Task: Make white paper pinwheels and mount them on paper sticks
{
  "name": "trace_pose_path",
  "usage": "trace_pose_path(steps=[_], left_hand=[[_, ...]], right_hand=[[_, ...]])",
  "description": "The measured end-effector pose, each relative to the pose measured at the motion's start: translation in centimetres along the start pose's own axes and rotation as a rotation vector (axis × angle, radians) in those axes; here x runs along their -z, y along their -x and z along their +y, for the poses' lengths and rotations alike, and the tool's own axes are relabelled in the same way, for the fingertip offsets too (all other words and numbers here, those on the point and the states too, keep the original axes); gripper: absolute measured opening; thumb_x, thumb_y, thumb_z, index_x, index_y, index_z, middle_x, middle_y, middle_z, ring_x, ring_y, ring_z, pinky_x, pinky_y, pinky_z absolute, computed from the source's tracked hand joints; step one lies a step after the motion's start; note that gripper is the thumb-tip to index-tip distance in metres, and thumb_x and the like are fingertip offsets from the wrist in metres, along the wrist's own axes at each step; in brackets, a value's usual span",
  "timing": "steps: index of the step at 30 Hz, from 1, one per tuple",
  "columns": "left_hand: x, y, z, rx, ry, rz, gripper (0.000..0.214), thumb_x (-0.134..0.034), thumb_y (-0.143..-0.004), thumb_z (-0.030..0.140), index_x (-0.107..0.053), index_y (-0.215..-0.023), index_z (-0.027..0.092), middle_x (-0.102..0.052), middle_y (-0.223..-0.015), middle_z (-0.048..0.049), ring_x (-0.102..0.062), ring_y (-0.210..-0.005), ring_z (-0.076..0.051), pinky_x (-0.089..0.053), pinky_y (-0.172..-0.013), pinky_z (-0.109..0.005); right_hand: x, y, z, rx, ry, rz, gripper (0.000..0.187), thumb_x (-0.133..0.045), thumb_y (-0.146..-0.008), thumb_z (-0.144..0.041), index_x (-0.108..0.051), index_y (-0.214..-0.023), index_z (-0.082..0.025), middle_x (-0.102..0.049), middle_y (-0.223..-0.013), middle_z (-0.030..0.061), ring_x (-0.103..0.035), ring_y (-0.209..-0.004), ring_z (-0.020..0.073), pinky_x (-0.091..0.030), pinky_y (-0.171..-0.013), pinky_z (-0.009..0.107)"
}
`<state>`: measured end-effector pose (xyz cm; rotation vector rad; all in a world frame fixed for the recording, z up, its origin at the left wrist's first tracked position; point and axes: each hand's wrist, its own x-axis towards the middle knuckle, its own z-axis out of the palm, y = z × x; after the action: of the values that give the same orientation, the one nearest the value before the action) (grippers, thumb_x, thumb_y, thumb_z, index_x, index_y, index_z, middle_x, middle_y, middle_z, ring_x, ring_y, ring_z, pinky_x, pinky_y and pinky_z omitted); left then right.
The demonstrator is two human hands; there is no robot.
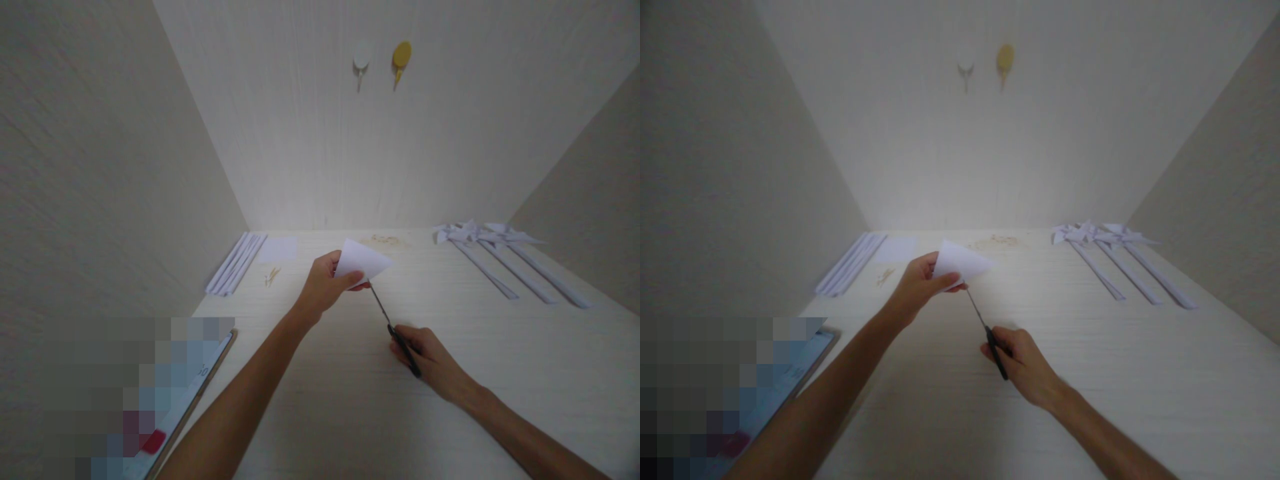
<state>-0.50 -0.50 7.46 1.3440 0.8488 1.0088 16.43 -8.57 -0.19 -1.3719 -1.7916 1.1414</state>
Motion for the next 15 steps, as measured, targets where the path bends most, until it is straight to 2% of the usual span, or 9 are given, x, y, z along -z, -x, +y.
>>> trace_pose_path(steps=[11,15], left_hand=[[-0.06,0.07,0.21,0.003,0.017,-0.005,0.026,-0.065,-0.062,0.016,-0.057,-0.085,0.008,-0.065,-0.075,-0.0066,-0.062,-0.061,-0.013,-0.051,-0.062,-0.026],[0.5,-0.09,0.29,-0.009,0.013,0.036,0.028,-0.065,-0.061,0.018,-0.057,-0.086,0.008,-0.065,-0.077,-0.0071,-0.062,-0.062,-0.013,-0.051,-0.059,-0.023]], right_hand=[[0.07,-0.02,-0.52,0.038,0.087,0.005,0.033,-0.038,-0.079,-0.041,-0.03,-0.055,-0.02,-0.028,-0.051,-0.0055,-0.026,-0.047,0.0083,-0.021,-0.043,0.023],[0.11,-0.23,-0.51,0.039,0.125,0.025,0.029,-0.043,-0.077,-0.037,-0.031,-0.055,-0.02,-0.029,-0.051,-0.0057,-0.028,-0.047,0.0084,-0.022,-0.043,0.022]])
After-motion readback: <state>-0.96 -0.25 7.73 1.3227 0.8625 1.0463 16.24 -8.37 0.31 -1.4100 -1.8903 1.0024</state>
